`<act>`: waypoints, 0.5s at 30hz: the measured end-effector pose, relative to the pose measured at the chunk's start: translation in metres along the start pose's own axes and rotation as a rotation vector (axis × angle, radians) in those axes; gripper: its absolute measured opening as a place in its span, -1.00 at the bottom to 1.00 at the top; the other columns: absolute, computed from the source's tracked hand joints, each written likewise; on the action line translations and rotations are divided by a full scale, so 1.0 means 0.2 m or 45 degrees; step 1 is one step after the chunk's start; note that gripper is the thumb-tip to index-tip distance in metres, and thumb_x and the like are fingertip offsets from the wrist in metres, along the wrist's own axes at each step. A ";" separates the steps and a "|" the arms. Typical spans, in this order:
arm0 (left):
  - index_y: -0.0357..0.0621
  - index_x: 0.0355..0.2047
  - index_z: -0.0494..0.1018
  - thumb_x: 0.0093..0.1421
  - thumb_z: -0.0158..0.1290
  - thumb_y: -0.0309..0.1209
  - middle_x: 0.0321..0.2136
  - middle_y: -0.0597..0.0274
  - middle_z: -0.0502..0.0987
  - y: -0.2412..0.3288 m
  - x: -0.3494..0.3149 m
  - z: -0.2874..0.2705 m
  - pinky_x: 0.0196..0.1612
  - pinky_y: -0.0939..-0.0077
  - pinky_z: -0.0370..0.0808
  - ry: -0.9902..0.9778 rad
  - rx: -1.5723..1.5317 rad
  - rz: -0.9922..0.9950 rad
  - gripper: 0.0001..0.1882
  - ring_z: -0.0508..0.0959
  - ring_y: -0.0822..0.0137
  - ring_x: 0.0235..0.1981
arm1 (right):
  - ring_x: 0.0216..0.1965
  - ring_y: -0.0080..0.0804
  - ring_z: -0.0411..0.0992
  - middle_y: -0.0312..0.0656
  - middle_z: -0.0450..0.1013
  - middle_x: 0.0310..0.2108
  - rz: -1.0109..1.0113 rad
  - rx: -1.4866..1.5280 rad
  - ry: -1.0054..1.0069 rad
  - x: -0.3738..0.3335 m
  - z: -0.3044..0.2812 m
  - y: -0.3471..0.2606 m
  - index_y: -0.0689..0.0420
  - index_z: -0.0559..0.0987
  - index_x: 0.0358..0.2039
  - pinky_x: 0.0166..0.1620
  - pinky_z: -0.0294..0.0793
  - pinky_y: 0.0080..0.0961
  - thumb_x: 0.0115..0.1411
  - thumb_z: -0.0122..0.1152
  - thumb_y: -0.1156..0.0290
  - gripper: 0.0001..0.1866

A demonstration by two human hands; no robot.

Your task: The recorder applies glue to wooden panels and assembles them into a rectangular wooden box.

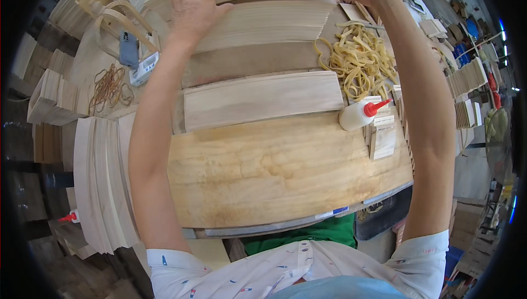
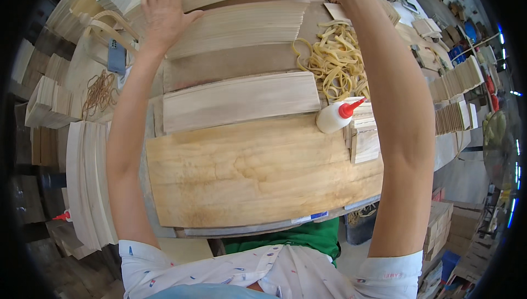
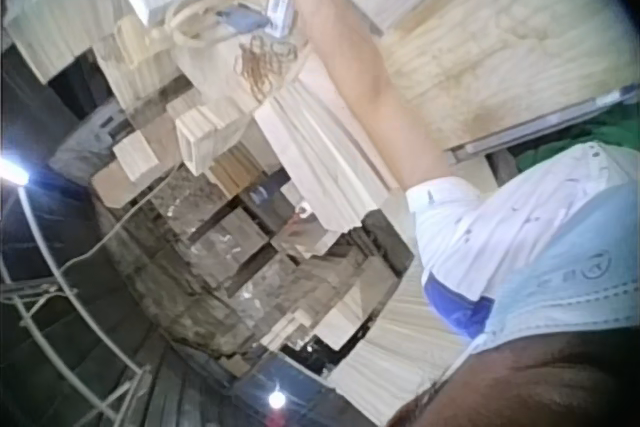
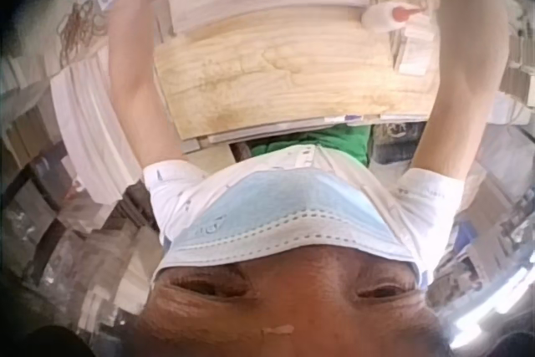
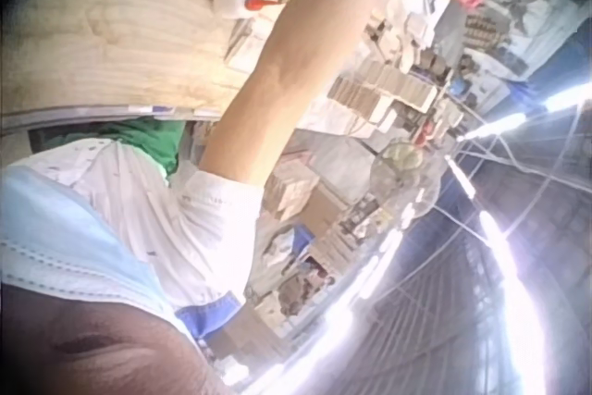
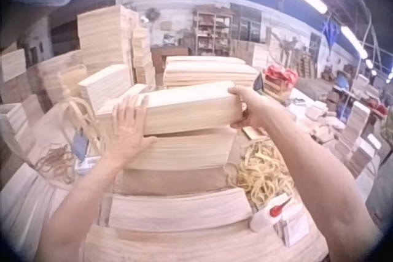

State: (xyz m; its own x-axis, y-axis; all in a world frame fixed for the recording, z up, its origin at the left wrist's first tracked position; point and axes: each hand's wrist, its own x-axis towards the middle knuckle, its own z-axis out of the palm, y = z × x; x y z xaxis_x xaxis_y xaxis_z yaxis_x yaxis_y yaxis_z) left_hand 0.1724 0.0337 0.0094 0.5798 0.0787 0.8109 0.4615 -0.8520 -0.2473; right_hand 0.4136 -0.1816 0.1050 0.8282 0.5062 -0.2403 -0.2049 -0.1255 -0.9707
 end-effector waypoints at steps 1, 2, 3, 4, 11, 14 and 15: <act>-0.10 0.37 0.06 -0.18 0.36 -0.15 0.25 0.03 0.20 0.02 0.01 0.01 0.36 0.00 0.09 -0.076 0.001 -0.017 0.11 0.16 -0.08 0.29 | 0.08 0.20 0.35 0.22 0.21 0.17 -0.001 -0.012 -0.017 -0.03 0.00 -0.02 0.10 0.13 0.30 -0.02 0.50 0.16 0.13 0.32 0.09 -0.16; -0.06 0.37 0.08 -0.18 0.38 -0.13 0.22 0.05 0.23 0.03 0.02 0.01 0.31 0.02 0.13 -0.037 -0.014 0.010 0.11 0.20 -0.03 0.26 | 0.02 0.21 0.39 0.20 0.22 0.15 -0.067 -0.038 0.025 -0.07 0.00 -0.02 0.15 0.16 0.29 -0.09 0.56 0.13 0.13 0.32 0.10 -0.18; -0.03 0.37 0.11 -0.18 0.40 -0.11 0.19 0.06 0.26 0.03 0.03 0.02 0.26 0.04 0.17 0.003 -0.027 0.036 0.11 0.24 0.02 0.22 | 0.00 0.21 0.40 0.20 0.23 0.15 -0.094 -0.062 0.051 -0.10 0.00 -0.02 0.17 0.18 0.28 -0.11 0.58 0.12 0.13 0.32 0.09 -0.19; 0.00 0.36 0.13 -0.18 0.42 -0.08 0.16 0.08 0.29 0.02 0.04 0.02 0.21 0.06 0.21 0.046 -0.033 0.061 0.11 0.27 0.07 0.19 | -0.02 0.22 0.42 0.19 0.24 0.14 -0.125 -0.085 0.072 -0.14 0.01 -0.03 0.19 0.20 0.27 -0.14 0.59 0.10 0.13 0.32 0.09 -0.19; 0.03 0.35 0.14 -0.19 0.39 -0.20 0.04 0.11 0.37 -0.08 0.12 -0.28 0.19 0.12 0.24 0.023 -0.279 0.166 0.06 0.34 0.06 0.09 | -0.04 0.25 0.44 0.42 0.22 0.12 -0.150 -0.323 -0.179 -0.41 -0.11 -0.17 0.28 0.19 0.30 -0.02 0.56 0.02 0.22 0.20 -0.09 -0.14; 0.01 0.32 0.21 -0.14 0.30 -0.22 -0.02 0.10 0.41 -0.13 0.10 -0.63 0.16 0.15 0.31 -0.180 -0.473 0.115 -0.05 0.39 0.04 0.05 | 0.07 0.10 0.41 0.31 0.25 0.18 -0.353 -0.499 -0.283 -0.61 -0.26 -0.19 0.29 0.20 0.30 0.14 0.43 -0.04 0.21 0.20 -0.11 -0.13; -0.01 0.32 0.22 -0.13 0.29 -0.22 0.00 0.09 0.42 -0.13 0.07 -0.75 0.17 0.17 0.31 -0.339 -0.593 0.014 -0.05 0.40 0.03 0.06 | 0.10 0.04 0.39 0.23 0.27 0.19 -0.579 -0.572 -0.248 -0.68 -0.30 -0.15 0.28 0.22 0.29 0.18 0.38 -0.06 0.21 0.22 -0.10 -0.13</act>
State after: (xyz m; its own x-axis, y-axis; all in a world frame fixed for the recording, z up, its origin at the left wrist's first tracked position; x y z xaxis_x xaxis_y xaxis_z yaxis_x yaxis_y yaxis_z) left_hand 0.0679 -0.0198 0.1070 0.7610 0.1450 0.6323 0.1423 -0.9883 0.0554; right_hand 0.3383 -0.2988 0.1663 0.6631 0.7321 0.1563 0.4147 -0.1854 -0.8909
